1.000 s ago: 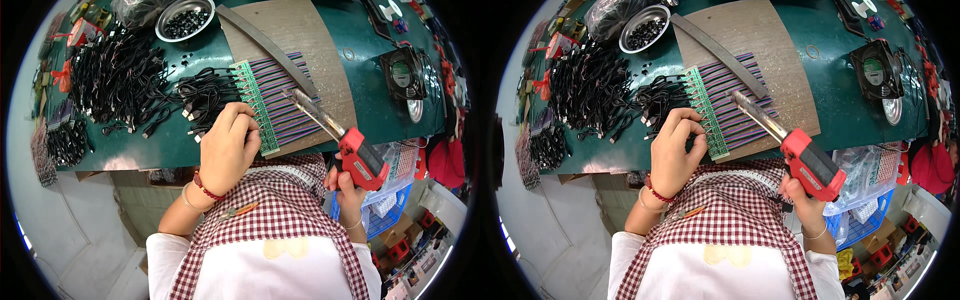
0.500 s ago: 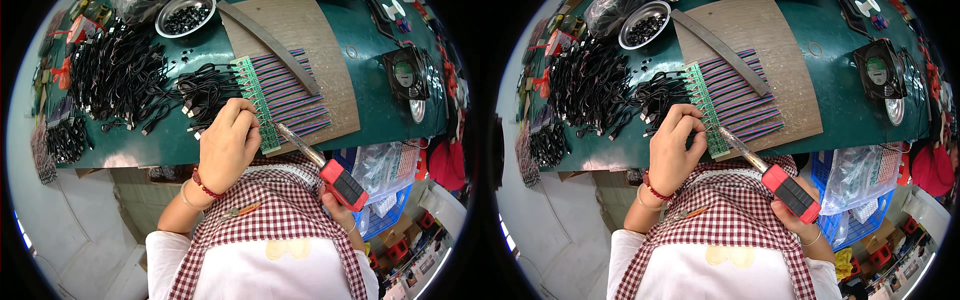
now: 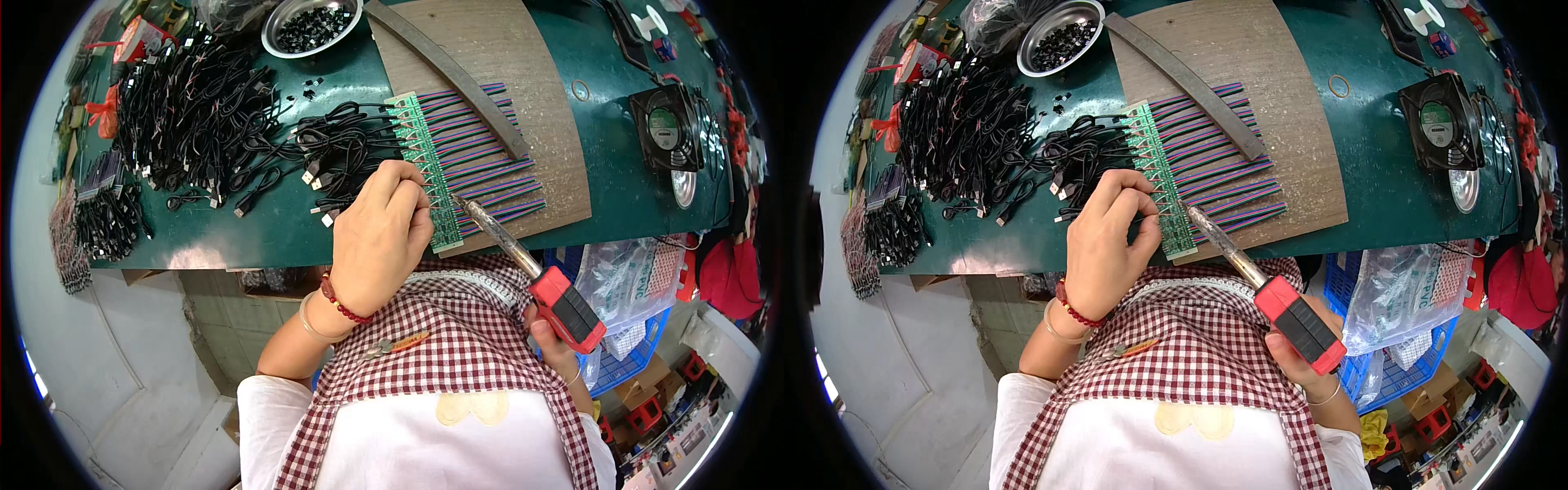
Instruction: The person solders wire ends of USB cables onto a circuit board strip using a soldering iron, sets the assembled board aside, and solders electronic components onto another circuit board strip.
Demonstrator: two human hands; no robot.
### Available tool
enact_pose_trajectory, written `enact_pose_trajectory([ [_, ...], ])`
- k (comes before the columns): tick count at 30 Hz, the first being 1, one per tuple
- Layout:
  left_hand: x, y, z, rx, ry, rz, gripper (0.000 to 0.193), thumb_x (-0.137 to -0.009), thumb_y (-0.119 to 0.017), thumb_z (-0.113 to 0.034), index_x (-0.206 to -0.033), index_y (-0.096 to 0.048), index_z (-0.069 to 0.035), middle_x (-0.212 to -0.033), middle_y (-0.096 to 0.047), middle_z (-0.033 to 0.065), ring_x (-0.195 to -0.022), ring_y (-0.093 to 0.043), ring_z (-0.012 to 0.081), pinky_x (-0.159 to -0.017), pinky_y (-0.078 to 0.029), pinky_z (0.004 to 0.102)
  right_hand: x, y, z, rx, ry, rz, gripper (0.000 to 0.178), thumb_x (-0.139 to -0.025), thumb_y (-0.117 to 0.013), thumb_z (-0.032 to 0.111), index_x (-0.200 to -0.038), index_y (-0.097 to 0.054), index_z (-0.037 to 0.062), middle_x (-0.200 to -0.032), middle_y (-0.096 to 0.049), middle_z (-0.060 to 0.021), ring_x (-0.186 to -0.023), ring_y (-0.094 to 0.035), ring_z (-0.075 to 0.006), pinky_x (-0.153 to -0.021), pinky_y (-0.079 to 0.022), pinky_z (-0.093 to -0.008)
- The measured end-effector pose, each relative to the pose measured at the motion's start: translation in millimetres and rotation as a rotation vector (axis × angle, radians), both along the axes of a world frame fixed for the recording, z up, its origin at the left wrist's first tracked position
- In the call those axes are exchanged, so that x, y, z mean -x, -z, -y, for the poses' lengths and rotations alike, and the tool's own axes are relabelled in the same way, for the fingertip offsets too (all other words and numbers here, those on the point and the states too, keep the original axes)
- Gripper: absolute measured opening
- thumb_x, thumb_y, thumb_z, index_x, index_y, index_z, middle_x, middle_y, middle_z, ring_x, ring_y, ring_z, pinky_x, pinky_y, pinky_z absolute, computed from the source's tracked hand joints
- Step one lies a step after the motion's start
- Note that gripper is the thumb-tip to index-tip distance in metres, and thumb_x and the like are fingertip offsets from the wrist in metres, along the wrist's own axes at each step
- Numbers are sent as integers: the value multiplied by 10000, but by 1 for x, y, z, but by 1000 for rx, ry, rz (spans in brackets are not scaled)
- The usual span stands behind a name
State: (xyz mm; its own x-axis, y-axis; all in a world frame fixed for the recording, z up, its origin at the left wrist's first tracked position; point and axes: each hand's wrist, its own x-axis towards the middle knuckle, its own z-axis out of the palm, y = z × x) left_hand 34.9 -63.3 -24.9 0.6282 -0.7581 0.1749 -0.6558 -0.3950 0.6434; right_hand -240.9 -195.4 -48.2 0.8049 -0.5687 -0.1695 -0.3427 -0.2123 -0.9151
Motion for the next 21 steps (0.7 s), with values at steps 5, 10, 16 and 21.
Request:
enact_pose_trajectory([
  [5,0,0,1,-3,1,0,162,-705,-651,20,-820,-545,-20,-962,-557,62,-804,-609,226,-598,-513,326,-9,-4,-1,65,-4,26,243,-789,-742,287,-824,-657,61,-743,-621,-57,-617,-600,-190,-526,-449,-298],
  [10,2,1,1,-4,-17,-6,157,-705,-651,21,-817,-548,-19,-964,-558,61,-808,-610,225,-605,-515,324,-33,-19,2,182,-54,85,235,-774,-742,264,-820,-655,50,-744,-622,-61,-581,-594,-181,-521,-450,-285],
  [16,2,2,1,-3,-16,4,156,-706,-649,22,-822,-555,-20,-967,-559,63,-813,-611,225,-615,-517,322,-10,-6,-1,-5,1,4,232,-780,-735,267,-815,-655,52,-759,-631,-75,-625,-609,-201,-545,-464,-303],
  [21,2,3,0,10,-16,5,161,-705,-650,24,-827,-556,-21,-966,-561,63,-811,-611,224,-612,-516,318,-1,-1,-1,17,-12,-25,242,-789,-736,281,-820,-659,53,-766,-635,-78,-641,-613,-213,-554,-471,-311],
])
